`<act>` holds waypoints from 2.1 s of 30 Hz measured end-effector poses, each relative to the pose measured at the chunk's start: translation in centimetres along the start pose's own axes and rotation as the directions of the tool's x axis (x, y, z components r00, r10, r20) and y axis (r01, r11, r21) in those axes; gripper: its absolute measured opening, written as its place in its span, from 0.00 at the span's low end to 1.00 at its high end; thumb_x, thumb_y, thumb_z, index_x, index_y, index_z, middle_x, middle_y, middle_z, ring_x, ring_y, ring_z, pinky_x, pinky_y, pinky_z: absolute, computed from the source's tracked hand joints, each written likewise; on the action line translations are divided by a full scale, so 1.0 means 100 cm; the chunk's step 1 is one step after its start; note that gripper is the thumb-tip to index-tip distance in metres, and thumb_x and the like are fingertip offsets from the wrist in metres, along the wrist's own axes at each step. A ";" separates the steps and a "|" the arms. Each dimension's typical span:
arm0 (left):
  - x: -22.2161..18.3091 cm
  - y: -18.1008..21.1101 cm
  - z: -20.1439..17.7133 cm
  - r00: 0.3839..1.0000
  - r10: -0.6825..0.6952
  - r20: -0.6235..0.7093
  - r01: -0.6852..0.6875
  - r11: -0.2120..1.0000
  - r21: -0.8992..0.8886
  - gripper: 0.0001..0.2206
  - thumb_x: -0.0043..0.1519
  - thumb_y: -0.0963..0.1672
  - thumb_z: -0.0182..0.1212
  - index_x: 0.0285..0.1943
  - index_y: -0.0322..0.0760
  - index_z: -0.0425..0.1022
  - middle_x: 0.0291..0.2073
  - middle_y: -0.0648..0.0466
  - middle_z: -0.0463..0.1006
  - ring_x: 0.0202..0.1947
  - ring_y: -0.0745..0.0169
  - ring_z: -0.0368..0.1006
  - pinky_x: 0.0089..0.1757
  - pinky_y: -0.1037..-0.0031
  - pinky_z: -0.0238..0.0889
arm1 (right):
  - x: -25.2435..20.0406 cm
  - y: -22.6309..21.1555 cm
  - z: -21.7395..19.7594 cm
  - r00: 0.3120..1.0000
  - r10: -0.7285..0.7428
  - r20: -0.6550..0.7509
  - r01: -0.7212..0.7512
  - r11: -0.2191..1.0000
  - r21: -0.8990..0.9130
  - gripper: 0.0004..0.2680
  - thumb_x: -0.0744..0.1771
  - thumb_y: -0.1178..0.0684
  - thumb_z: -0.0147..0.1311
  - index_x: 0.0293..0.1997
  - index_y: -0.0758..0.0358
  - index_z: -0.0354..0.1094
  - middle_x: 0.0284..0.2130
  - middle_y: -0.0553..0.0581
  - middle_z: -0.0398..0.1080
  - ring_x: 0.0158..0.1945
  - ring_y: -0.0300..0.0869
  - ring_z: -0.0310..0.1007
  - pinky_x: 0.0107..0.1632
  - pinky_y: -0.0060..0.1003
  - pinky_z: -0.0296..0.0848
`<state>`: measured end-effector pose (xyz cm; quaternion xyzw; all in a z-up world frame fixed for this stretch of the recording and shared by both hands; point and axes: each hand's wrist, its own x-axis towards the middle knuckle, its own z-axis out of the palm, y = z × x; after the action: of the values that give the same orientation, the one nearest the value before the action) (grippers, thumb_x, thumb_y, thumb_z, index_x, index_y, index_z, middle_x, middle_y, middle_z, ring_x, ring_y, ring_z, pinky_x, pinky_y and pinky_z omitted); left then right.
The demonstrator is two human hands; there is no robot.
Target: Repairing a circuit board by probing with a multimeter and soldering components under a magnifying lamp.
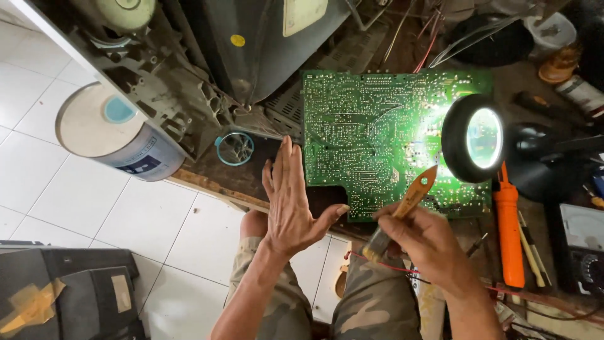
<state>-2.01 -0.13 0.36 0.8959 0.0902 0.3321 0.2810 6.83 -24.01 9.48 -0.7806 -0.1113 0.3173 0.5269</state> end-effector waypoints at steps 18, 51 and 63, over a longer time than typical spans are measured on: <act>-0.021 0.059 -0.135 0.698 -0.714 0.058 0.614 0.555 -0.561 0.07 0.72 0.46 0.60 0.49 0.39 0.79 0.32 0.54 0.88 0.30 0.68 0.81 0.35 0.76 0.75 | -0.036 0.001 0.072 0.957 0.061 0.284 0.035 0.946 -0.323 0.20 0.68 0.36 0.60 0.68 0.42 0.77 0.49 0.45 0.82 0.38 0.33 0.80 0.45 0.33 0.80; 0.088 -0.114 -0.231 0.931 0.207 -0.302 0.034 0.772 0.634 0.11 0.78 0.35 0.75 0.66 0.21 0.83 0.53 0.38 0.85 0.52 0.42 0.75 0.49 0.53 0.65 | -0.063 0.091 0.004 0.944 0.149 -0.294 -0.197 0.970 -0.142 0.11 0.68 0.52 0.65 0.51 0.62 0.91 0.35 0.58 0.90 0.38 0.44 0.86 0.40 0.43 0.82; 0.018 -0.015 -0.062 0.982 -0.141 -0.122 0.135 0.989 -0.057 0.25 0.76 0.49 0.59 0.80 0.36 0.62 0.54 0.47 0.81 0.49 0.59 0.74 0.53 0.63 0.69 | -0.021 0.073 -0.026 0.841 -0.070 -0.536 0.329 0.853 0.404 0.09 0.74 0.60 0.53 0.60 0.73 0.72 0.43 0.72 0.79 0.30 0.48 0.69 0.32 0.36 0.69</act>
<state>-4.59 4.46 4.34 0.8576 0.1618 0.3698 0.3186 5.62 -30.17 4.38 -0.6631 0.0289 0.0618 0.7454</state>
